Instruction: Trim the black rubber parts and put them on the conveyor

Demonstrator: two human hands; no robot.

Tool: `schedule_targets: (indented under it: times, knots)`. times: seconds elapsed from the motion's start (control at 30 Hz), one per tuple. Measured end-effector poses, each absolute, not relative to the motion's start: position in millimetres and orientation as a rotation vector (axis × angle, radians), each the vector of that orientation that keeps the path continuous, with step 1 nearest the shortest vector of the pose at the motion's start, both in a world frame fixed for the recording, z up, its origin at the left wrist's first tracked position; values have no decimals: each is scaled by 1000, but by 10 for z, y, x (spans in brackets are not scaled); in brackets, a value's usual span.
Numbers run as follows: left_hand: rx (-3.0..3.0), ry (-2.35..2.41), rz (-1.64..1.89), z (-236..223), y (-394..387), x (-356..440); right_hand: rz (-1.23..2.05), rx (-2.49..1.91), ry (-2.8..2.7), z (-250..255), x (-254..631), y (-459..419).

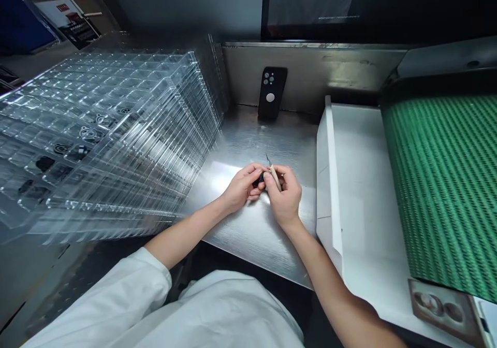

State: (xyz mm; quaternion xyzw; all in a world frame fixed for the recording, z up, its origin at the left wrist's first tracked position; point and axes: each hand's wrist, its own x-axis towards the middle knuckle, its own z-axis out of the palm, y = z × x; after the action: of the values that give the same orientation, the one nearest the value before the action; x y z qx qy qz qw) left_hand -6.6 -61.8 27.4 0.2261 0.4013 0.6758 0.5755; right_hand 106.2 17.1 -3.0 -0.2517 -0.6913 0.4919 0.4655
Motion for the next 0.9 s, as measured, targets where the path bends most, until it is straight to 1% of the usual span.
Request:
schedule_targets:
  times: [0.1, 0.27, 0.53, 0.77, 0.9]
  knots:
    - [514, 903, 1576, 280, -643, -90, 1227, -599, -1710, -41, 1065, 180]
    - [510, 886, 1621, 282, -658, -120, 1170, -597, -1731, -40, 1059, 202]
    - [486, 955, 1617, 267, -639, -96, 1229, -584, -1741, -18, 1054, 178]
    - [508, 1039, 1623, 236, -621, -67, 1181, -603, -1769, -11, 1063, 178]
    - [496, 1003, 1623, 234, -625, -63, 1211, -587, -1770, -1, 1067, 176]
